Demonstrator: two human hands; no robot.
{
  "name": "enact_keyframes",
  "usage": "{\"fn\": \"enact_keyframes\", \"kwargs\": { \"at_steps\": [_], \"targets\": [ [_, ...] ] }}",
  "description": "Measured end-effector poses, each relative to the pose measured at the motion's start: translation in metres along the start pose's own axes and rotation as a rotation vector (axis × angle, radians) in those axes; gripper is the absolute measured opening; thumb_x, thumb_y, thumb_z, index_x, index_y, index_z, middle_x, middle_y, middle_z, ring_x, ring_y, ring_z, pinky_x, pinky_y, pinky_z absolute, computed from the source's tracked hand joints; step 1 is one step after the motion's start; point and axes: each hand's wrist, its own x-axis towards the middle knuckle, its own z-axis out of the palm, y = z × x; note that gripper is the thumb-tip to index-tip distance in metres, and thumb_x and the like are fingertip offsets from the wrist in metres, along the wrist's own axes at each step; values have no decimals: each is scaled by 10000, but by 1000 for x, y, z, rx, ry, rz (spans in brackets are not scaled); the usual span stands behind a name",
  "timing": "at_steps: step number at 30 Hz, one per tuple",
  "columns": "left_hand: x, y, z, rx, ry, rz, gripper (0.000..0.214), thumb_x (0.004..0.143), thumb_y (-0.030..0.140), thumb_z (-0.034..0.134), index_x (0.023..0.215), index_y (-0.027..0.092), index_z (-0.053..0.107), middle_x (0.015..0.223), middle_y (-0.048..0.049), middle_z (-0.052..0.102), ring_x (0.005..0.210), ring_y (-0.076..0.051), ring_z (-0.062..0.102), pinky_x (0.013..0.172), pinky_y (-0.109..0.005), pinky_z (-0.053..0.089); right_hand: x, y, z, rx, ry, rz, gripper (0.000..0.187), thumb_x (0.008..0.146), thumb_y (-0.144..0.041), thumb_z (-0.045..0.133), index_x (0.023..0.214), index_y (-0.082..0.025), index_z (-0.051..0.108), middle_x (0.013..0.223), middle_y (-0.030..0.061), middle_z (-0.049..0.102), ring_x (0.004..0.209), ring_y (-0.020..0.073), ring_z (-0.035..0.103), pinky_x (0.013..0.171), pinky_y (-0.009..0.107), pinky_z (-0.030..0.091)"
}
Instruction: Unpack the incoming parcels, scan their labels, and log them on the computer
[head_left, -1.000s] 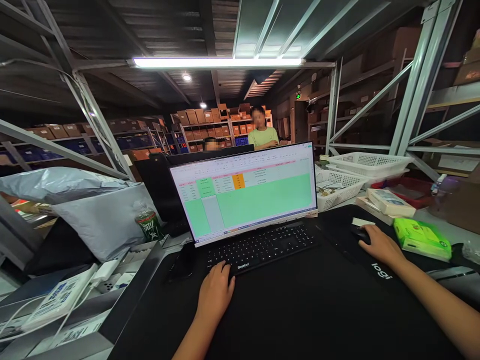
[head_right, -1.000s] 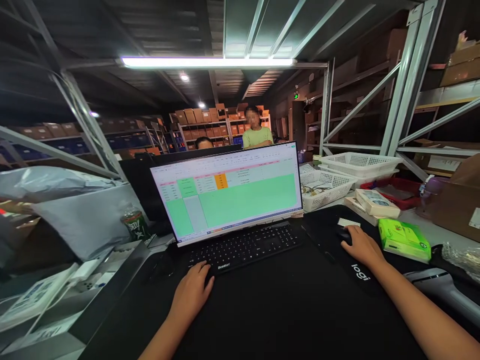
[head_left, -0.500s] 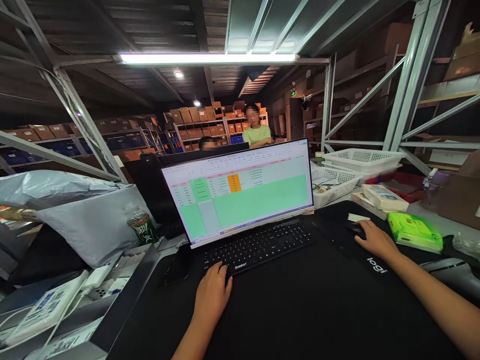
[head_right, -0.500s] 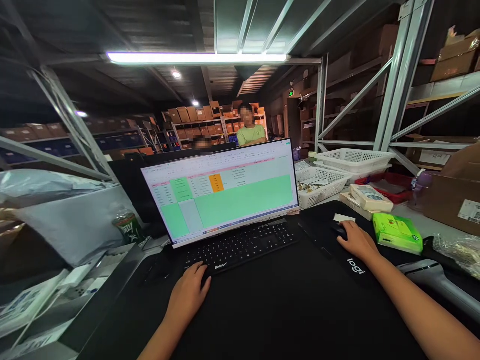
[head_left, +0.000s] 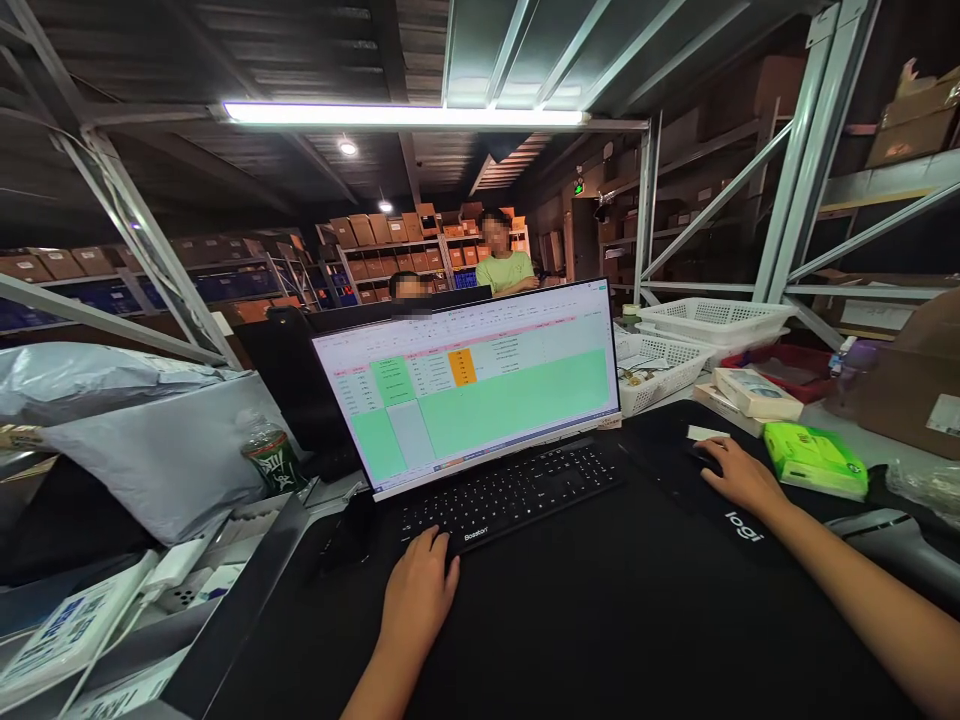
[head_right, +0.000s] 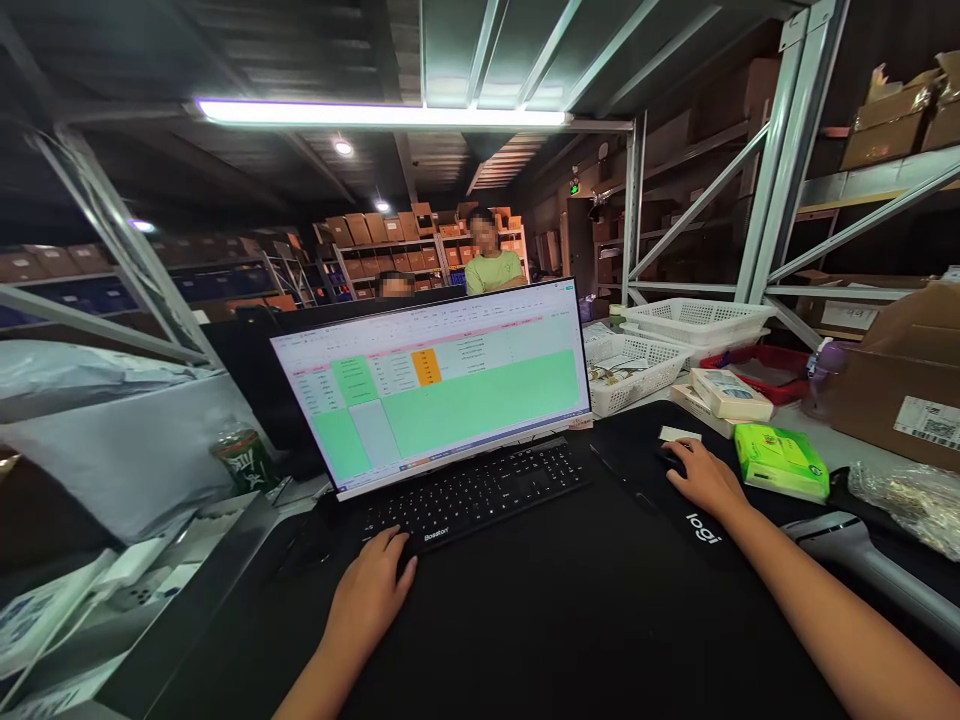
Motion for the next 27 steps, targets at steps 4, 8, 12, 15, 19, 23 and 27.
{"fn": "enact_keyframes", "kwargs": {
  "at_steps": [4,8,12,15,19,23,27],
  "targets": [
    [1,2,-3,12,-27,-11,410,998,250,444,1319,124,666,1421,-154,641,1307,-278,612,1079,-402,530,1,0,0,-11,-2,-12,369,821,-311,571,1158,-264,714,1264,115,634,1155,301,671,1058,443,513],
    [3,-2,4,31,-10,17,431,999,275,413,1304,124,677,1416,-154,647,1302,-282,617,1082,-412,529,0,-8,-10,-39,-36,-4,373,837,-280,575,1190,-267,697,1301,112,622,1143,286,680,1048,414,514],
    [6,-9,19,30,29,41,499,995,325,347,1289,99,681,1397,-174,654,1273,-302,631,1069,-441,531,-1,-21,-22,-61,-69,42,448,853,-259,585,1297,-237,638,1354,122,601,1153,281,674,1036,388,504],
    [7,-12,25,22,34,50,577,991,383,282,1301,87,668,1393,-182,653,1271,-317,629,1052,-457,535,-1,-28,-28,-32,-69,67,524,829,-215,607,1353,-211,594,1354,130,604,1193,283,650,1066,388,471],
    [9,-14,24,-11,32,55,623,989,445,217,1286,140,672,1382,-170,665,1254,-326,637,1033,-483,541,-1,-34,-34,-22,-65,97,525,821,-207,626,1345,-198,581,1354,136,607,1175,284,645,1038,380,465],
    [10,-16,23,-49,42,55,642,978,470,209,1254,131,679,1363,-184,673,1244,-331,644,1046,-489,536,-1,-37,-37,-55,-47,124,435,827,-228,624,1260,-190,593,1290,133,628,1113,283,646,981,374,466],
    [11,-18,26,-85,68,64,656,975,504,209,1253,129,670,1363,-182,671,1242,-331,643,1064,-490,525,-1,-36,-36,-76,-60,136,373,831,-255,626,1198,-195,602,1261,120,631,1060,272,649,943,366,460]
  ]
}}
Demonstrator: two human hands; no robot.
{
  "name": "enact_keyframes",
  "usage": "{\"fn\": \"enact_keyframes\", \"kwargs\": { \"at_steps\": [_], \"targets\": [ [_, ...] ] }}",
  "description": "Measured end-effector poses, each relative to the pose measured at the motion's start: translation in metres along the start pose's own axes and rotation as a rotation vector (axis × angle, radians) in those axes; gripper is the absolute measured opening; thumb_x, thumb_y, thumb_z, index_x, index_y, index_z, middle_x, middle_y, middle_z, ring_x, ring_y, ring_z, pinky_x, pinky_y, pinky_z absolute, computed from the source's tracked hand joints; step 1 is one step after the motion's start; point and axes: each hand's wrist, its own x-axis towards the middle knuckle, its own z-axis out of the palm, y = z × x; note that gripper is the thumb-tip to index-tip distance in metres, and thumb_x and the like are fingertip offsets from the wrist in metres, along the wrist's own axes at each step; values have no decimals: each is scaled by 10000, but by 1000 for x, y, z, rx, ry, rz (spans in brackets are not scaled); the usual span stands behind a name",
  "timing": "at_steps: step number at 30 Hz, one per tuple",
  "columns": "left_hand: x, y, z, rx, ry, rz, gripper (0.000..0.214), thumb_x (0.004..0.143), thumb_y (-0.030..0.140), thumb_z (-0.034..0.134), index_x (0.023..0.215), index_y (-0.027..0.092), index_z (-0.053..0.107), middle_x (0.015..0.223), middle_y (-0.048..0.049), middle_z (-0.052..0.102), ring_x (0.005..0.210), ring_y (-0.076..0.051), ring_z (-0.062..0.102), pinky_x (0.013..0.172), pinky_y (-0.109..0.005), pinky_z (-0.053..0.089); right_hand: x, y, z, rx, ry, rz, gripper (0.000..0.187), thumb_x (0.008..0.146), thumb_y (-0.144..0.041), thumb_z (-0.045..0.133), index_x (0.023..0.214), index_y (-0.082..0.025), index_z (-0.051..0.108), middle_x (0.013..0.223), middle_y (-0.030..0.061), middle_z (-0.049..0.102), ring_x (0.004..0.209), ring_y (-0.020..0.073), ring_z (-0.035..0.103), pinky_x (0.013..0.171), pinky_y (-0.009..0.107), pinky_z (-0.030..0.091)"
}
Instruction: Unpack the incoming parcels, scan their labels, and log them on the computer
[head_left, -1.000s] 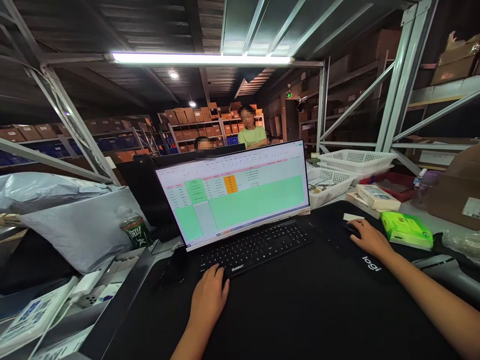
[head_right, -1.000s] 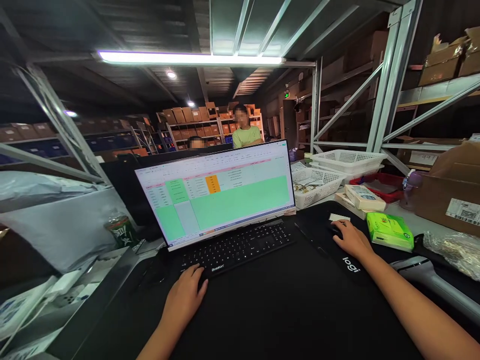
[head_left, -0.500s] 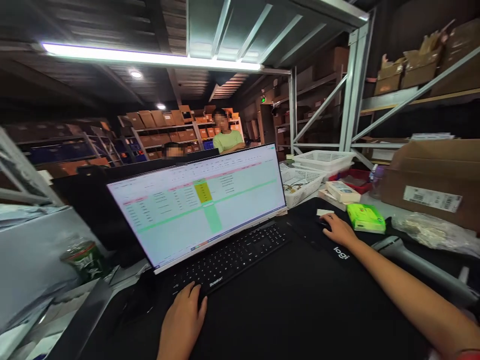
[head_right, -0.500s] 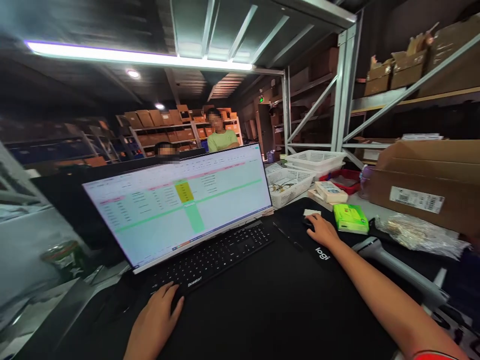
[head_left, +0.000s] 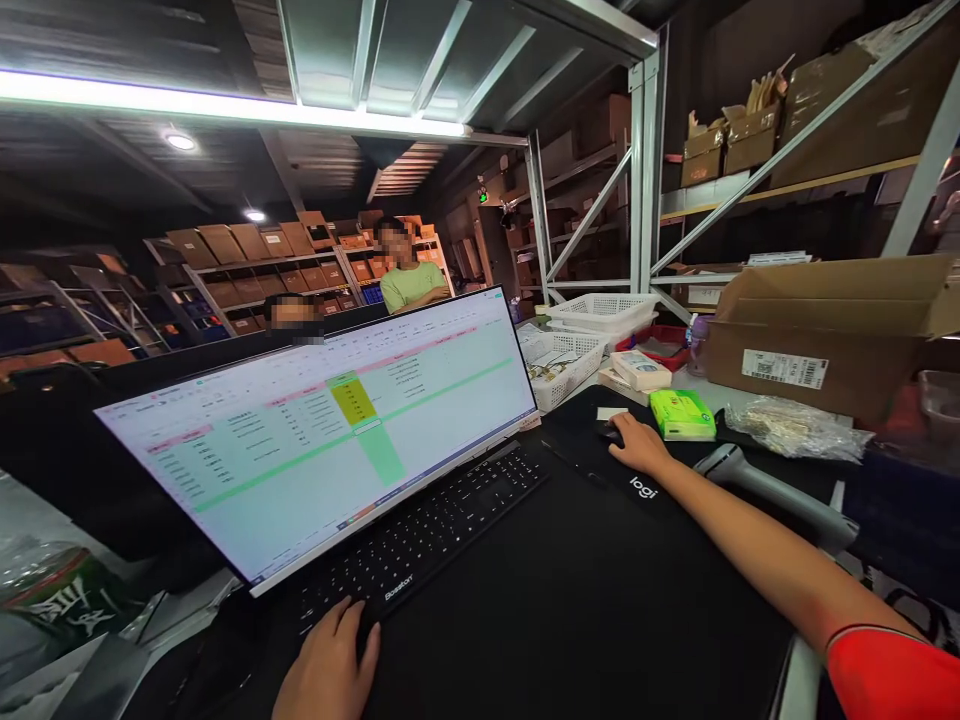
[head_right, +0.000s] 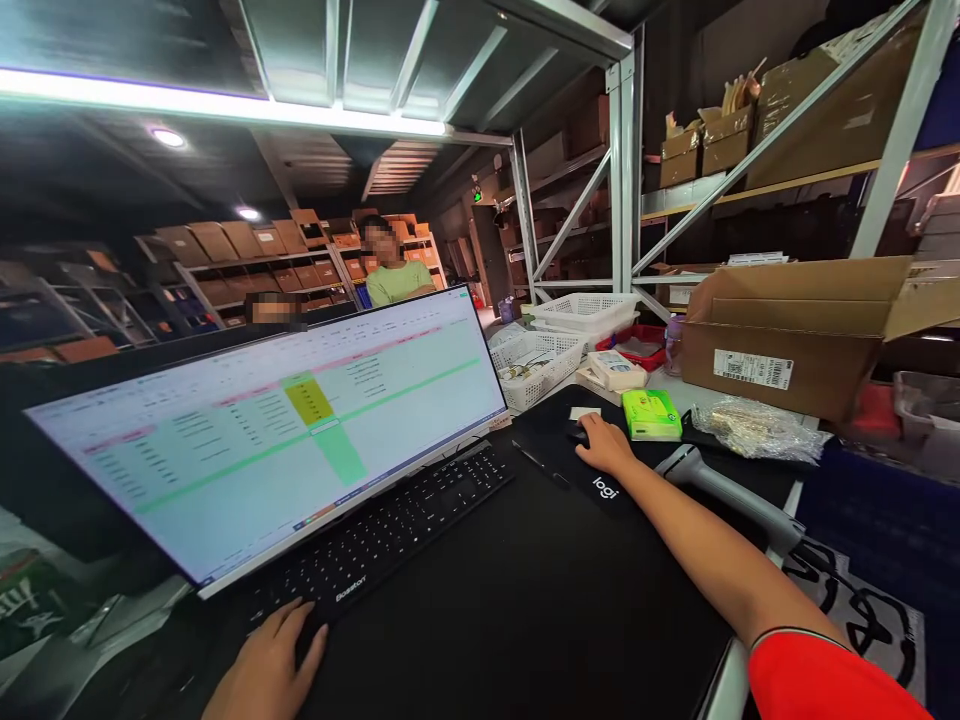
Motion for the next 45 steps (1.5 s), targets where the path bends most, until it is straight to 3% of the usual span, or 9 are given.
{"fn": "enact_keyframes", "kwargs": {
  "at_steps": [12,25,28,34,41,45],
  "targets": [
    [-1,-6,9,-127,15,-25,589,948,528,303,1241,175,672,1358,-182,659,1263,-355,618,978,-522,569,3,-1,-1,-40,-42,52,426,861,-262,624,1283,-210,629,1320,109,625,1127,264,641,953,349,449],
    [-1,-2,3,-71,-35,-18,706,971,545,216,1306,80,628,1393,-211,634,1271,-357,605,1051,-528,530,2,-5,-7,-79,-69,93,567,873,-302,608,1430,-200,584,1425,142,599,1184,303,636,990,390,466],
    [-1,0,0,-63,-43,-14,707,975,533,199,1300,76,630,1396,-213,631,1264,-357,609,1058,-530,524,2,-5,-7,-74,-65,92,534,872,-308,601,1388,-173,603,1393,151,617,1151,300,651,975,388,481],
    [1,0,-1,-71,-18,-16,678,960,546,233,1261,110,655,1362,-204,655,1224,-363,631,1057,-547,521,2,-1,-2,-67,-76,73,537,876,-292,601,1409,-224,610,1485,125,575,1275,312,591,1059,400,445],
    [1,-3,3,-104,-5,-16,631,947,553,272,1233,150,664,1351,-187,659,1245,-358,619,1031,-535,543,2,-2,-6,-62,-50,84,498,863,-307,613,1346,-185,608,1355,139,629,1125,283,644,959,366,471],
    [0,-4,4,-105,-11,-24,644,950,540,278,1264,124,657,1369,-189,648,1240,-360,618,1033,-538,543,3,0,-2,-54,-53,66,481,863,-287,622,1340,-229,639,1419,105,601,1201,277,615,1012,361,453]
  ]
}}
